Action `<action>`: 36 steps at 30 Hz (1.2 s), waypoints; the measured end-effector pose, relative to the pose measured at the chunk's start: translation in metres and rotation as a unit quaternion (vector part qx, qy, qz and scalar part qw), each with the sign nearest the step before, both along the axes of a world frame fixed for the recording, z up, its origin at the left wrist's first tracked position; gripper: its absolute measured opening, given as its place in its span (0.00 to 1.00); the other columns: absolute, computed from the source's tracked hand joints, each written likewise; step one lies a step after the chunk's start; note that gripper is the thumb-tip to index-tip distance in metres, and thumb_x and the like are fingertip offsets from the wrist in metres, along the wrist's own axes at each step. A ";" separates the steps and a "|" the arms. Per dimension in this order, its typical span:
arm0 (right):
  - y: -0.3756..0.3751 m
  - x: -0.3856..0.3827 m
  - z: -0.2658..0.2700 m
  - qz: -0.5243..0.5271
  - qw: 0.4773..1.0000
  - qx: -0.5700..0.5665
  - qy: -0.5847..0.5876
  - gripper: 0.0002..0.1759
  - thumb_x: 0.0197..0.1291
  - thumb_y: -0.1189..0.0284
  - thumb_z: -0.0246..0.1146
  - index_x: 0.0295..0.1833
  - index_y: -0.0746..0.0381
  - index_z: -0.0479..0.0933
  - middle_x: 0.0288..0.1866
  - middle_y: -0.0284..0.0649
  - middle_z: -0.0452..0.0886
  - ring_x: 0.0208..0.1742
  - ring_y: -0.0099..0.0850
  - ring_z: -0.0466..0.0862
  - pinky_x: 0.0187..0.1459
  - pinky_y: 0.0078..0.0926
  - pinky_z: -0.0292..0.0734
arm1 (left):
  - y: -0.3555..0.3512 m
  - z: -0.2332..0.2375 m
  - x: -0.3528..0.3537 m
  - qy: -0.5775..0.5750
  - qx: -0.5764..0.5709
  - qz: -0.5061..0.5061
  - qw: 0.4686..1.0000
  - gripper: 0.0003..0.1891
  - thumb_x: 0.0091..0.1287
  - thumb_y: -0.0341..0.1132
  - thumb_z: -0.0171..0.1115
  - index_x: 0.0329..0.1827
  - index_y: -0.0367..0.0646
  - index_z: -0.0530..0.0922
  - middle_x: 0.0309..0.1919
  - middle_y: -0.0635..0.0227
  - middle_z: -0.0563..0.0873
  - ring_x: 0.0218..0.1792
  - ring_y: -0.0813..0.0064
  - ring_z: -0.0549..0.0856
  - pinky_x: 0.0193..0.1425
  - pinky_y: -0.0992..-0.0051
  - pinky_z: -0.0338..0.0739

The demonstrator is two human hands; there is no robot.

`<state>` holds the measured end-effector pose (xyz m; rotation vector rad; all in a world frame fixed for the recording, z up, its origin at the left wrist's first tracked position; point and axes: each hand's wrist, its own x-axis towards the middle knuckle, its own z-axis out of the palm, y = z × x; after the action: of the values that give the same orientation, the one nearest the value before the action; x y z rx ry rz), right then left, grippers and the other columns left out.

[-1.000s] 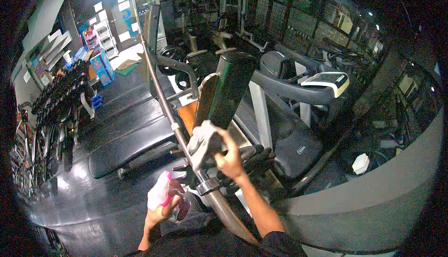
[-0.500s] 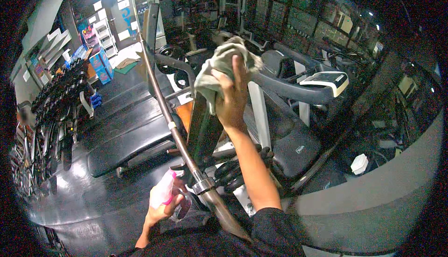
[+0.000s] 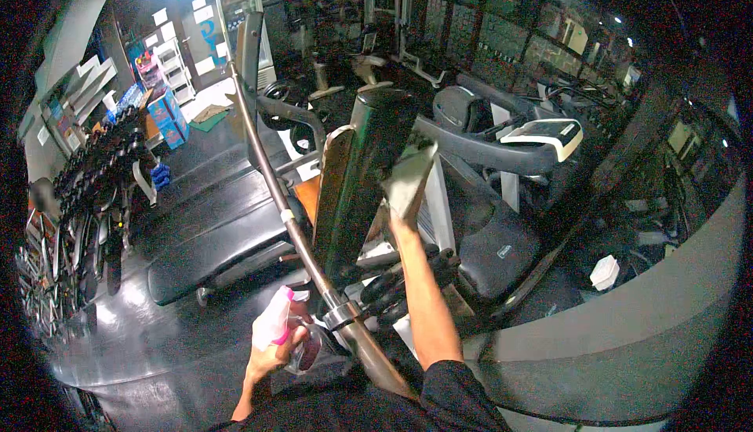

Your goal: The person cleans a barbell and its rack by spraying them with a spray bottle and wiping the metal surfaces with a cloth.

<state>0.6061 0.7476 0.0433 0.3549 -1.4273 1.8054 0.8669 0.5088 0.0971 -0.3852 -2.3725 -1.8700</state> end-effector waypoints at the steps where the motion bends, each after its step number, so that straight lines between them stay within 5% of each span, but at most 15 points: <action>1: -0.004 0.008 0.044 -0.031 0.999 0.011 0.000 0.31 0.67 0.65 0.55 0.71 0.58 0.53 0.60 0.37 0.69 0.57 0.29 0.71 0.62 0.29 0.65 | -0.002 0.001 -0.001 0.000 -0.012 -0.020 1.000 0.13 0.59 0.26 0.61 0.46 0.36 0.73 0.24 0.65 0.82 0.22 0.77 0.83 0.28 0.77 0.76; 3: -0.010 0.020 0.102 0.208 0.951 -0.218 0.069 0.24 0.69 0.70 0.49 0.69 0.58 0.56 0.57 0.38 0.72 0.53 0.29 0.74 0.59 0.27 0.68 | -0.006 0.000 -0.002 0.002 -0.024 -0.039 0.999 0.14 0.59 0.25 0.61 0.48 0.36 0.72 0.26 0.65 0.82 0.22 0.77 0.83 0.28 0.77 0.77; 4: -0.006 0.011 0.112 0.109 0.983 -0.055 0.135 0.23 0.67 0.72 0.51 0.66 0.58 0.59 0.56 0.39 0.73 0.52 0.29 0.75 0.58 0.27 0.69 | -0.007 -0.003 -0.001 -0.022 -0.016 -0.041 0.999 0.15 0.59 0.25 0.61 0.49 0.35 0.72 0.28 0.65 0.83 0.22 0.77 0.83 0.29 0.77 0.77; 6: 0.009 0.009 0.144 -0.190 0.926 0.274 0.177 0.19 0.56 0.74 0.61 0.54 0.63 0.72 0.50 0.46 0.78 0.53 0.37 0.79 0.55 0.30 0.71 | -0.007 -0.007 -0.001 -0.044 -0.006 -0.044 0.998 0.15 0.59 0.25 0.61 0.50 0.35 0.72 0.29 0.65 0.83 0.22 0.77 0.83 0.29 0.77 0.77; 11: -0.005 0.034 0.204 -0.085 0.814 0.549 0.171 0.18 0.48 0.78 0.63 0.48 0.62 0.74 0.40 0.47 0.79 0.45 0.47 0.80 0.47 0.35 0.75 | -0.002 -0.010 -0.004 -0.002 0.015 -0.032 0.999 0.16 0.60 0.29 0.62 0.50 0.35 0.72 0.31 0.65 0.83 0.23 0.76 0.83 0.29 0.76 0.77; 13: 0.000 0.029 0.200 -0.069 0.827 0.527 0.186 0.17 0.50 0.79 0.62 0.49 0.61 0.74 0.41 0.46 0.80 0.44 0.43 0.82 0.46 0.32 0.75 | -0.003 -0.012 -0.006 -0.011 0.017 -0.044 0.999 0.16 0.60 0.29 0.62 0.50 0.35 0.72 0.32 0.64 0.83 0.23 0.76 0.83 0.29 0.76 0.77; 15: 0.010 0.023 0.191 -0.019 0.893 0.427 0.143 0.18 0.49 0.76 0.59 0.49 0.61 0.73 0.45 0.47 0.80 0.48 0.42 0.82 0.50 0.35 0.76 | -0.003 -0.013 -0.006 -0.025 0.022 -0.053 0.998 0.17 0.61 0.30 0.62 0.51 0.36 0.71 0.33 0.64 0.83 0.23 0.76 0.84 0.30 0.76 0.78; 17: 0.026 0.014 0.163 -0.012 0.945 0.318 0.069 0.14 0.62 0.74 0.57 0.54 0.61 0.72 0.50 0.44 0.81 0.52 0.32 0.81 0.52 0.30 0.74 | -0.003 -0.014 -0.007 -0.025 0.020 -0.037 0.999 0.16 0.61 0.30 0.62 0.50 0.36 0.71 0.32 0.64 0.83 0.23 0.75 0.84 0.30 0.76 0.78; 19: 0.029 0.005 0.143 -0.011 0.971 0.197 0.131 0.15 0.66 0.67 0.56 0.56 0.60 0.72 0.52 0.38 0.80 0.52 0.31 0.80 0.53 0.26 0.73 | -0.004 -0.015 -0.005 -0.027 0.021 -0.035 0.999 0.16 0.61 0.30 0.62 0.50 0.36 0.72 0.32 0.64 0.83 0.23 0.76 0.83 0.30 0.76 0.77; 20: 0.028 0.002 0.131 0.061 0.997 0.043 0.035 0.17 0.67 0.64 0.54 0.57 0.60 0.71 0.53 0.36 0.79 0.52 0.29 0.79 0.53 0.25 0.73 | -0.004 -0.015 -0.005 -0.023 0.022 -0.034 0.999 0.16 0.61 0.29 0.62 0.50 0.36 0.72 0.31 0.65 0.83 0.22 0.76 0.83 0.30 0.76 0.77; 21: 0.025 0.000 0.114 0.129 0.983 -0.113 -0.062 0.19 0.68 0.61 0.53 0.59 0.59 0.70 0.53 0.33 0.77 0.51 0.27 0.78 0.53 0.24 0.73 | -0.004 -0.017 -0.005 -0.022 0.024 -0.035 0.999 0.16 0.61 0.29 0.62 0.50 0.36 0.72 0.31 0.65 0.83 0.22 0.76 0.83 0.30 0.76 0.77; 23: 0.020 -0.009 0.034 0.103 0.970 -0.186 -0.115 0.18 0.67 0.59 0.54 0.56 0.56 0.71 0.38 0.25 0.74 0.31 0.20 0.75 0.30 0.25 0.73 | -0.006 -0.020 -0.007 -0.022 0.022 -0.057 0.998 0.18 0.61 0.29 0.62 0.53 0.36 0.71 0.31 0.65 0.83 0.22 0.76 0.83 0.30 0.76 0.77; 28: -0.039 0.030 -0.133 0.189 0.899 -0.295 -0.262 0.19 0.67 0.59 0.54 0.57 0.57 0.70 0.38 0.25 0.74 0.32 0.20 0.75 0.31 0.24 0.73 | -0.003 -0.019 -0.011 0.023 0.000 -0.045 0.999 0.24 0.61 0.27 0.61 0.60 0.36 0.67 0.31 0.64 0.83 0.21 0.76 0.82 0.29 0.76 0.77; 32: -0.041 0.040 -0.127 0.241 0.884 -0.319 -0.240 0.20 0.67 0.59 0.53 0.58 0.58 0.69 0.39 0.25 0.74 0.33 0.20 0.75 0.31 0.23 0.73 | -0.006 -0.020 -0.015 0.066 -0.027 -0.046 0.996 0.29 0.61 0.27 0.61 0.67 0.38 0.63 0.32 0.64 0.84 0.21 0.76 0.82 0.29 0.76 0.77; 36: -0.009 0.023 0.000 0.317 0.899 -0.300 -0.049 0.21 0.68 0.59 0.53 0.59 0.60 0.68 0.40 0.26 0.74 0.34 0.21 0.75 0.32 0.22 0.73 | -0.011 -0.030 -0.017 0.056 -0.047 -0.053 0.996 0.32 0.62 0.27 0.61 0.70 0.43 0.60 0.34 0.62 0.83 0.22 0.73 0.82 0.29 0.75 0.78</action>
<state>0.6294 0.7385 0.0431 0.4343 -0.7711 2.7122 0.8503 0.4974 0.0674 -0.6203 -2.4142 -1.7319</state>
